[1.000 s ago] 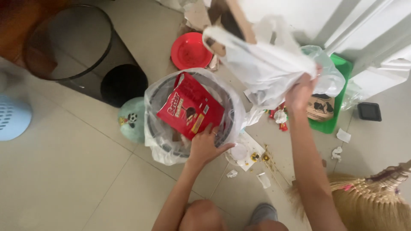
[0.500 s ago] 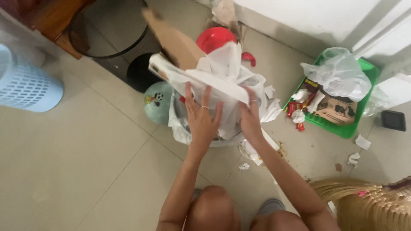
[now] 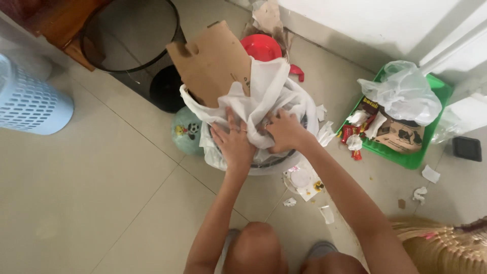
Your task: Picking up various trash items from the floor, organizing a trash bin, and sweeping the area.
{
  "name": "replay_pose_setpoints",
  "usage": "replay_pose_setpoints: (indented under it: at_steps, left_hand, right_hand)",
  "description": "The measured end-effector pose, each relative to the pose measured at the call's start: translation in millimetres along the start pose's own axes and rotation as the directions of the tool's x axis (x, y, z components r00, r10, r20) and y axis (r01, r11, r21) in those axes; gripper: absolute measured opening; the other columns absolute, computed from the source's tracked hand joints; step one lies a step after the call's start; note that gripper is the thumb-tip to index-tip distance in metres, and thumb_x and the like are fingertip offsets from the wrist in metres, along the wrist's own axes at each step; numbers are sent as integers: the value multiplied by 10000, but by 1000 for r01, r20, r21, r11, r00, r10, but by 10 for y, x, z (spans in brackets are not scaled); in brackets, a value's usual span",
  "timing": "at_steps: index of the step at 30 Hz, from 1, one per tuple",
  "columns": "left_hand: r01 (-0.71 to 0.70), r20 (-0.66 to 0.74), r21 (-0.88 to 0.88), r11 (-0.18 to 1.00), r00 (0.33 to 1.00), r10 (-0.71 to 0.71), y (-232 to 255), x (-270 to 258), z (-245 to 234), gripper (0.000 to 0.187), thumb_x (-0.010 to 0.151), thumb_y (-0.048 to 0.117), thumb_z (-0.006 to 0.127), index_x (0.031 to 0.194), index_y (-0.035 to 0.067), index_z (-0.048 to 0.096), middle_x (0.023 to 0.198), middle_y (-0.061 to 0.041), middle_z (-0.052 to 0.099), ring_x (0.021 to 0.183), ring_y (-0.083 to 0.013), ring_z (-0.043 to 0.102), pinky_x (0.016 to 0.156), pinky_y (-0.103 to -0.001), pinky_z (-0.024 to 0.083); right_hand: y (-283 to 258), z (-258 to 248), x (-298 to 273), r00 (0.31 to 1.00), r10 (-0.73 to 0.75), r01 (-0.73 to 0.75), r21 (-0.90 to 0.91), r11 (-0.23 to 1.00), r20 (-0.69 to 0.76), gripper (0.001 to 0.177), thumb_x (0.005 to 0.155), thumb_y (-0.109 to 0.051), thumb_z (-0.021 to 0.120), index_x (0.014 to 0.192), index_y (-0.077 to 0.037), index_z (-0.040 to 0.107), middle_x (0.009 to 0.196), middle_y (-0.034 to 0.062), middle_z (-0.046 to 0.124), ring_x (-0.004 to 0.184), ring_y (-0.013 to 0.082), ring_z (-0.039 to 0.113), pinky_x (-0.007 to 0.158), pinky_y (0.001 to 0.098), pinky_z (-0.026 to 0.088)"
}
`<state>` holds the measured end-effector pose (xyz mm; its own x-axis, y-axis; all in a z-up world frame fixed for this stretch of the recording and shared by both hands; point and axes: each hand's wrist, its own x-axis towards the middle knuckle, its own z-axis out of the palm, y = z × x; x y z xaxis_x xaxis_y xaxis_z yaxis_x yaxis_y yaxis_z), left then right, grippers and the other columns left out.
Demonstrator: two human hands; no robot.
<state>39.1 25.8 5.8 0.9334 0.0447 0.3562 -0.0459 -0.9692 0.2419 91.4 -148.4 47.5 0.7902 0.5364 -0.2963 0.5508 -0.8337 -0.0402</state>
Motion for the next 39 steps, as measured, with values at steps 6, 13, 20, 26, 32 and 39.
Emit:
replay_pose_setpoints:
  at_steps: [6, 13, 20, 26, 32, 39]
  left_hand:
    - [-3, 149, 197, 980, 988, -27, -91, 5, 124, 740, 758, 396, 777, 1443, 213, 566, 1626, -65, 350, 1292, -538, 426, 998, -556, 404]
    - [16, 411, 77, 997, 910, -46, -11, 31, -425, 899, 795, 426, 755, 1571, 137, 404, 1688, -55, 275, 1124, -340, 552, 916, -472, 472]
    - [-296, 229, 532, 793, 952, 202, -166, 453, -310, 762, 836, 390, 659, 1535, 176, 444, 1676, -61, 193, 1527, -393, 136, 1188, -642, 136]
    - [-369, 429, 282, 885, 874, 227, -405, 452, 225, 874, 770, 543, 672, 1533, 183, 445, 1710, -102, 156, 1562, -397, 69, 1237, -571, 26]
    - [-402, 480, 200, 894, 835, 268, -513, 350, 995, 834, 841, 600, 609, 1526, 147, 465, 1694, -120, 220, 1569, -318, 105, 1252, -553, 15]
    - [-437, 596, 206, 876, 766, 243, -690, 322, 1863, 675, 931, 484, 516, 1526, 177, 429, 1682, -118, 204, 1551, -365, 112, 1234, -597, -15]
  right_hand:
    - [224, 475, 256, 986, -149, 127, 257, 958, 69, 734, 615, -406, 853, 1294, -201, 661, 1475, 52, 526, 1298, 419, 484, 1082, 491, 443]
    - [208, 99, 221, 989, -54, 5, 335, 942, 138, 640, 718, -437, 801, 1316, -256, 665, 1364, 54, 665, 1253, 307, 633, 1037, 444, 519]
    - [42, -58, 352, 961, 52, -7, 165, 986, -270, 1169, 526, -384, 973, 1507, -253, 351, 1584, 146, 320, 1363, 457, 386, 992, 627, 448]
    - [234, 414, 624, 997, 71, -75, 231, 970, 26, 1135, 557, -349, 968, 1535, -320, 392, 1598, 27, 365, 1375, 451, 411, 1046, 589, 471]
    - [401, 1114, 997, 990, 55, -82, 214, 973, 126, 1076, 587, -424, 959, 1525, -291, 449, 1578, 18, 396, 1347, 475, 431, 1067, 530, 486]
    - [287, 1243, 1112, 950, 158, -183, 70, 981, 269, 1064, 640, -467, 925, 1544, -335, 378, 1645, 22, 275, 1397, 443, 382, 1037, 590, 487]
